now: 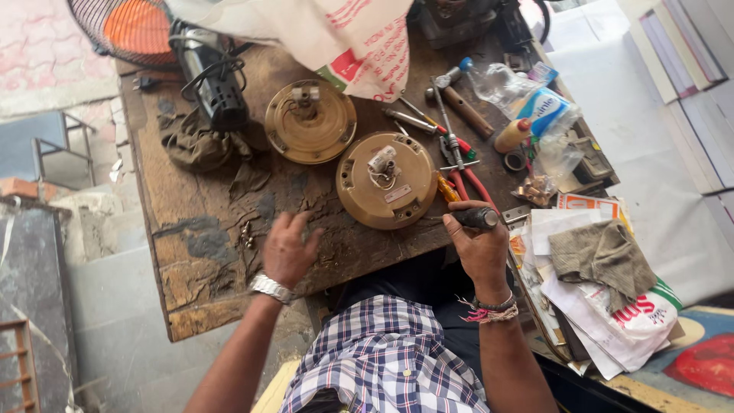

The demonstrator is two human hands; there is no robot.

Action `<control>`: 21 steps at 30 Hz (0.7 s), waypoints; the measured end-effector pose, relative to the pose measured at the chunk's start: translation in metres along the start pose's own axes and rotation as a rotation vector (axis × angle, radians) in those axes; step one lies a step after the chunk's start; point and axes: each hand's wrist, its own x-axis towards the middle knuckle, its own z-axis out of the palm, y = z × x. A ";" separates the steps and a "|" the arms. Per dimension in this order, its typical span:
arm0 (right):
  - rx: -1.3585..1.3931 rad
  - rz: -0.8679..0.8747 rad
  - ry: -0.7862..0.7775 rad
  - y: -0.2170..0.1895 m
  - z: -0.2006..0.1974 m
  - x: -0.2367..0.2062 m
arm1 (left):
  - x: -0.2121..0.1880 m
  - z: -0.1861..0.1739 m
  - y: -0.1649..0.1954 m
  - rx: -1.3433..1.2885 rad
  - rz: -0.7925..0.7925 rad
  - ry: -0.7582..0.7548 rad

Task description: The person uses a screwdriver to loosen and remove screws from a circular electrical component on a workbench. They then use pliers to adjust small parts and wires within the component. The person flips the component over to access the other side and continues to manipulate internal parts with pliers and a screwdriver.

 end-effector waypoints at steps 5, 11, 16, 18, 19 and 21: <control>0.032 0.205 -0.008 -0.010 -0.025 -0.004 | 0.021 0.036 0.038 -0.582 -0.277 -0.142; 0.012 0.316 -0.014 -0.008 -0.045 -0.026 | 0.061 0.054 0.058 -1.128 -0.692 -0.185; -0.016 0.424 -0.052 0.001 -0.055 -0.044 | 0.079 0.051 0.068 -0.987 -0.738 -0.212; -0.045 0.469 -0.110 0.005 -0.062 -0.047 | 0.083 0.049 0.074 -1.002 -0.757 -0.209; -0.063 0.493 -0.136 0.006 -0.066 -0.048 | 0.084 0.050 0.077 -1.047 -0.764 -0.208; -0.064 0.481 -0.163 0.009 -0.073 -0.049 | 0.083 0.051 0.080 -1.122 -0.771 -0.201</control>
